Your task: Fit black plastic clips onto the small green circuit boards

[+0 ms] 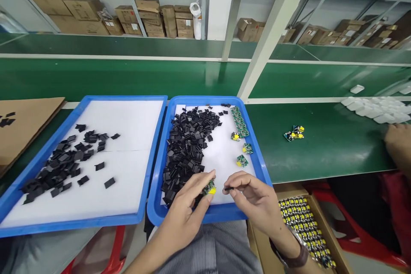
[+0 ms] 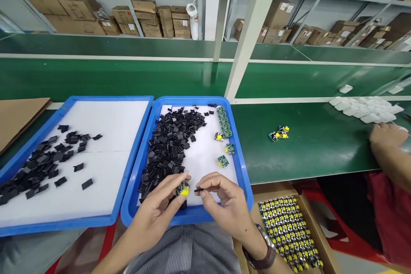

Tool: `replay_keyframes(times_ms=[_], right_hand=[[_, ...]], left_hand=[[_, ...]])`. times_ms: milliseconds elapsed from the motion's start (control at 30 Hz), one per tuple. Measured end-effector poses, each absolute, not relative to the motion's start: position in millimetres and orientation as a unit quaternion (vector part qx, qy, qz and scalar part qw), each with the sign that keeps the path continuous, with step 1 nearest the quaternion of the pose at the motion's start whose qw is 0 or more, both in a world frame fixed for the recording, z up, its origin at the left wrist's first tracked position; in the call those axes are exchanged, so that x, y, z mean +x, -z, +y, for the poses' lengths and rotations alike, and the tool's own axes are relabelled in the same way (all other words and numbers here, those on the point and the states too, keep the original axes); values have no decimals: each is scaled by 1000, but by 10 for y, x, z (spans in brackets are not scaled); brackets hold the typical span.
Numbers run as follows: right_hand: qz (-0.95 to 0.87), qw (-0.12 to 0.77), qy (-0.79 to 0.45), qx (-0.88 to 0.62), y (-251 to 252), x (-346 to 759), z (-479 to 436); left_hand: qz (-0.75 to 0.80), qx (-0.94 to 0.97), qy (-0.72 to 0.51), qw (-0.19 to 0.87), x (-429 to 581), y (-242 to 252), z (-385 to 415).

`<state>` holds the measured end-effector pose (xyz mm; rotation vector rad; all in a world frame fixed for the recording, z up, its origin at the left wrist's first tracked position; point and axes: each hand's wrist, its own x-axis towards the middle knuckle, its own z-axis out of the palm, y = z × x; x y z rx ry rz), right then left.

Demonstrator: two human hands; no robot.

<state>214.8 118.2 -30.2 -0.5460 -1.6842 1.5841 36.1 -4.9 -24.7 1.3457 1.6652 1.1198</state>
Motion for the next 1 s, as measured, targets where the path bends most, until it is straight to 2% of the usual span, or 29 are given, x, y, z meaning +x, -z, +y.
replay_keyframes(times_ms=[67, 200, 367, 700, 1000], right_hand=[[-654, 377, -615, -225, 343, 2130, 1151], [-703, 402, -522, -266, 412, 2092, 1080], [-757, 399, -464, -226, 404, 2083, 1044], [-727, 392, -503, -254, 363, 2096, 1023], [-781, 392, -437, -214, 368, 2110, 1004]], left_hand=[[660, 508, -449, 324, 401, 298, -51], [684, 489, -457, 291, 467, 322, -29], [657, 518, -486, 253, 471, 317, 4], [637, 493, -515, 292, 459, 342, -56], [648, 532, -462, 289, 410, 344, -100]])
